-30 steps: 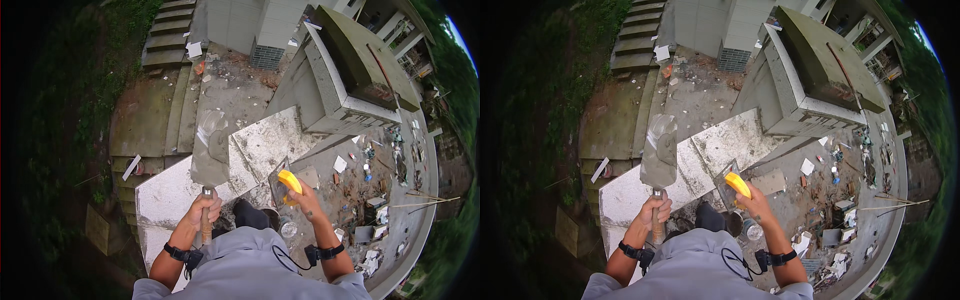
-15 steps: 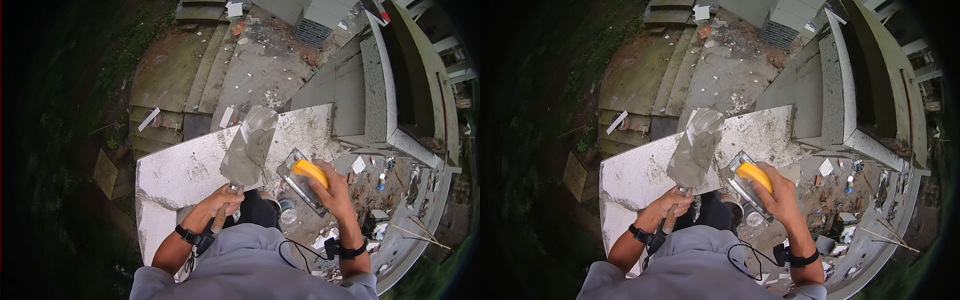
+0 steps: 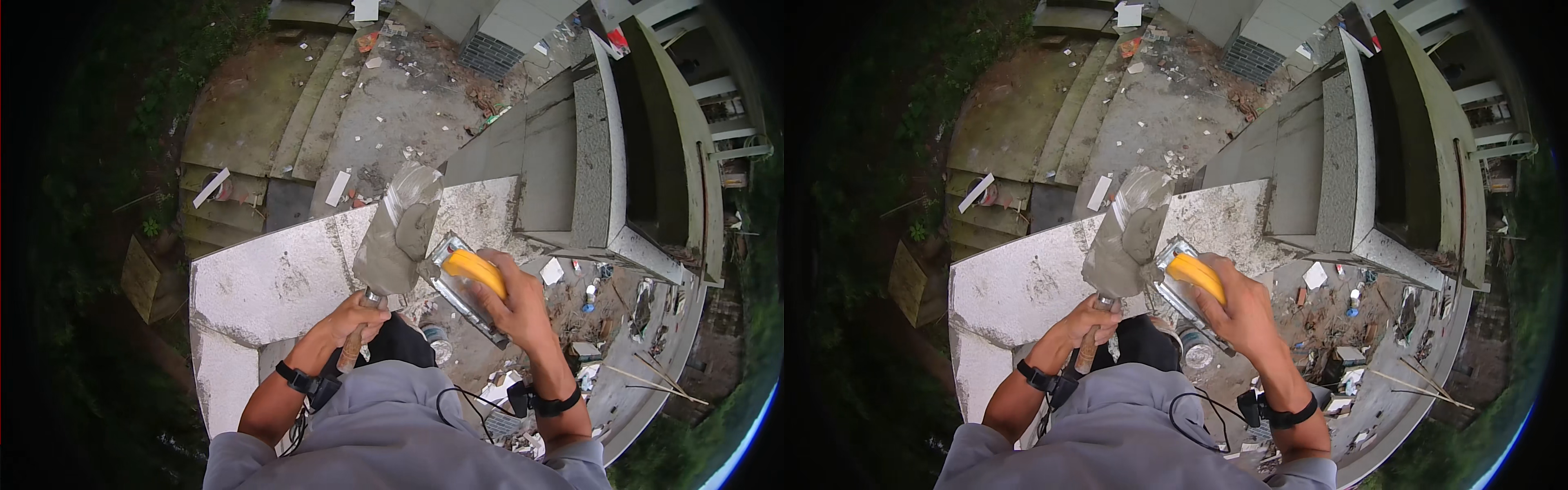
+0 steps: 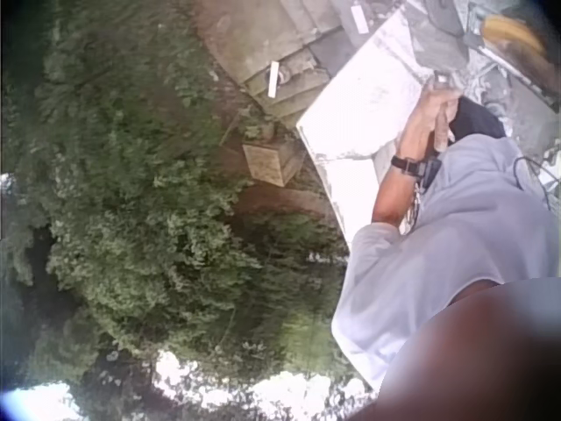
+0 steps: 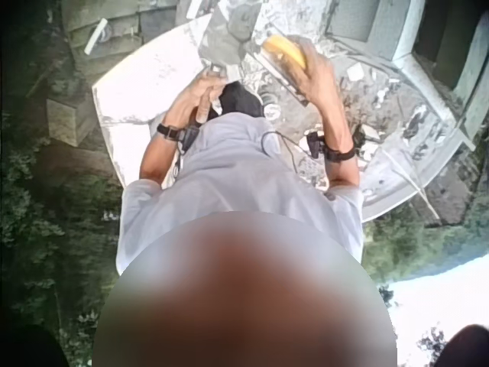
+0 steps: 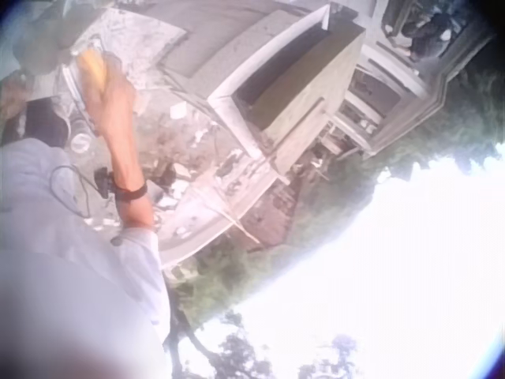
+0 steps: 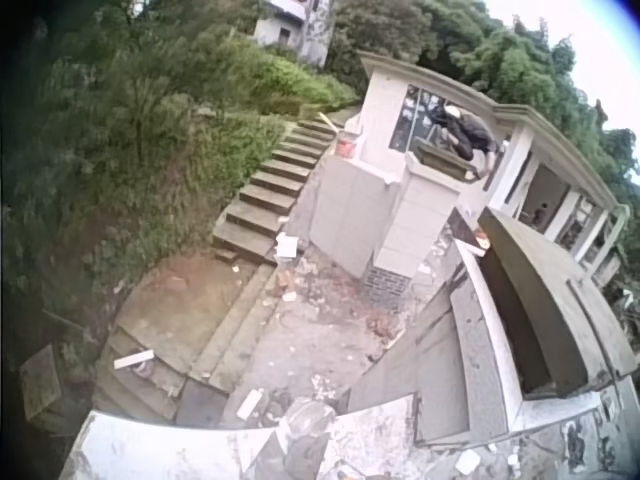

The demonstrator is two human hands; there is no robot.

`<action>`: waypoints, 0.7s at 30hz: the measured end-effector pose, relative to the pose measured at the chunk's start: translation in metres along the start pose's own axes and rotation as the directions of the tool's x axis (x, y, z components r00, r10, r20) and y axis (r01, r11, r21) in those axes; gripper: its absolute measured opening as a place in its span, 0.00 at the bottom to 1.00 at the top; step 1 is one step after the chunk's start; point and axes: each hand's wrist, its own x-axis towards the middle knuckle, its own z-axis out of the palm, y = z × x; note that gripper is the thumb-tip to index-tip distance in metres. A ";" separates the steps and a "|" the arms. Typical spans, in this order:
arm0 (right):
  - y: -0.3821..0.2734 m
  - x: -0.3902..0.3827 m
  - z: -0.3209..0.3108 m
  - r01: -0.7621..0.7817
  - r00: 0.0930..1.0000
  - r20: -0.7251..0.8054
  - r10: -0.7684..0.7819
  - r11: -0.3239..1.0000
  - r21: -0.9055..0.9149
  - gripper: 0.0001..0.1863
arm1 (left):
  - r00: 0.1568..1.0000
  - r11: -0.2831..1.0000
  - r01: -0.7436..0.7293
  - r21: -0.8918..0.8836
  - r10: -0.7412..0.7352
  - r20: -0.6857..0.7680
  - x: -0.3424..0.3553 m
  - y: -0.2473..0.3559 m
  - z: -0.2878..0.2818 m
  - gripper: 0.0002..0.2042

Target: Apply mortar to a wall and smooth it using a trowel and a hawk.

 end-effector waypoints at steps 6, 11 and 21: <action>0.090 0.031 0.025 -0.332 0.918 0.228 0.325 0.943 -0.007 0.18 | 0.991 0.992 -0.111 -0.063 0.106 -0.088 -0.011 0.003 -0.022 0.11; 0.206 0.131 0.096 -0.241 0.912 0.287 0.292 0.949 -0.202 0.20 | 0.979 0.989 -0.125 -0.081 0.110 -0.170 -0.021 -0.001 -0.033 0.12; 0.211 0.320 0.114 -0.231 0.904 0.167 0.394 0.778 -0.584 0.19 | 0.938 0.948 -0.235 -0.215 0.163 -0.306 -0.037 -0.024 -0.030 0.11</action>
